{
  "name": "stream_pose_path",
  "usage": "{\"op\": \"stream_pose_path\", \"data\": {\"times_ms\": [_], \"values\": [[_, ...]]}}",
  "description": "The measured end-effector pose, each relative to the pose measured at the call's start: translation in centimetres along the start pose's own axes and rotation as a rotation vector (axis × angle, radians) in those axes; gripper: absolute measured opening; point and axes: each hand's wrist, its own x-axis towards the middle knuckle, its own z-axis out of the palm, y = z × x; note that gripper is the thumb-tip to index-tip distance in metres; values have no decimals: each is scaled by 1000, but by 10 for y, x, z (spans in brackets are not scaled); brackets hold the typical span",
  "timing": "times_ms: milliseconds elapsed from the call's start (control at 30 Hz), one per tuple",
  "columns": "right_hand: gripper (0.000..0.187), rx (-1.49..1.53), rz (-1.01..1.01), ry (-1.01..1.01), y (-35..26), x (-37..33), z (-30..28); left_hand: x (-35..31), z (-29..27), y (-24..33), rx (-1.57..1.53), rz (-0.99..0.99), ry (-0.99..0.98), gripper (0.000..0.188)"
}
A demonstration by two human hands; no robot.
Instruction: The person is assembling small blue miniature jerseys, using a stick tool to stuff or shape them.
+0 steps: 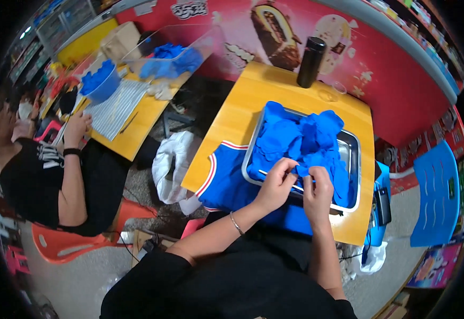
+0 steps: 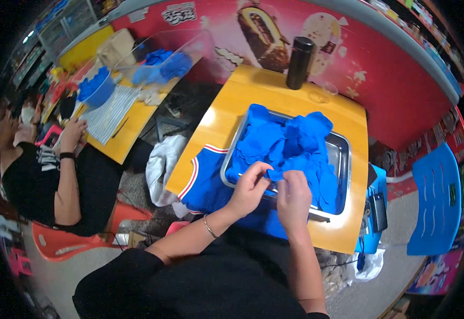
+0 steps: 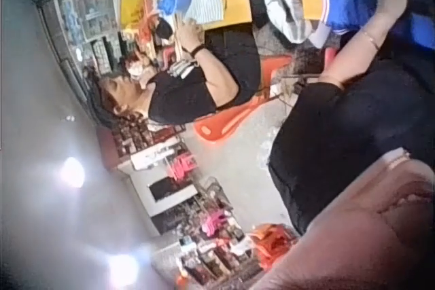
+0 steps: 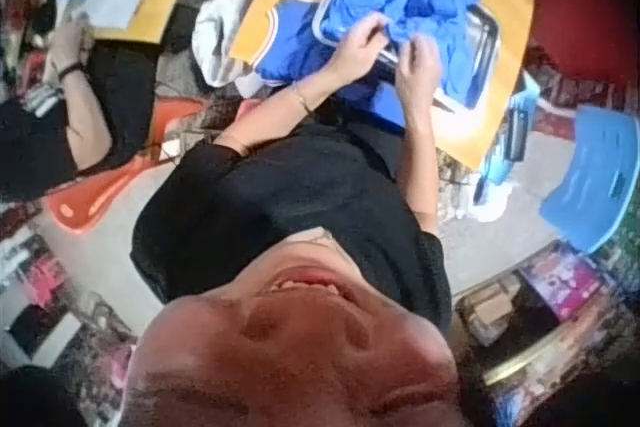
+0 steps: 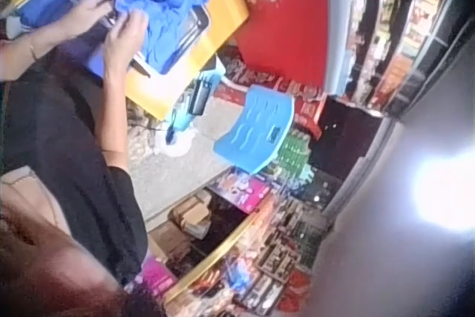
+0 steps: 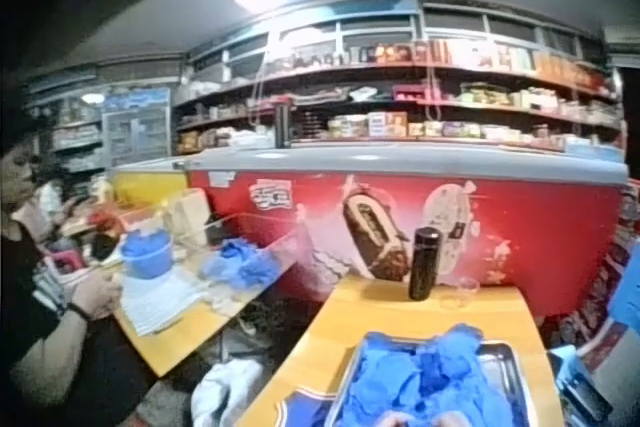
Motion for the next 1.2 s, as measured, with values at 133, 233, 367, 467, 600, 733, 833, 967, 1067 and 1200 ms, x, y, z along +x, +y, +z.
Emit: {"op": "stream_pose_path", "data": {"times_ms": [133,233,367,467,600,733,833,967,1067,1200], "values": [[8,-74,-35,-12,-5,3,10,-11,-7,1,84,23,-2,11],[9,-42,-34,-1,-8,3,14,-8,-13,8,94,98,-62,7],[8,-43,-82,-49,-15,0,12,0,-28,5,124,35,-154,11],[6,-38,-102,-77,-15,-2,11,2,-29,6,198,60,-23,13],[6,112,-30,-284,-5,-2,5,-1,-20,11,-48,20,135,4],[9,80,31,-179,-2,-1,4,-3,-28,21,311,157,12,15],[9,34,-25,-290,0,0,5,-1,-30,27,431,347,25,18],[9,11,-59,-275,-8,0,4,-1,-32,36,511,415,-13,14],[7,-60,-131,-143,-14,0,5,-2,-28,35,538,393,18,11],[5,-200,-170,-33,-16,-1,5,0,-23,30,512,344,42,9]]}}
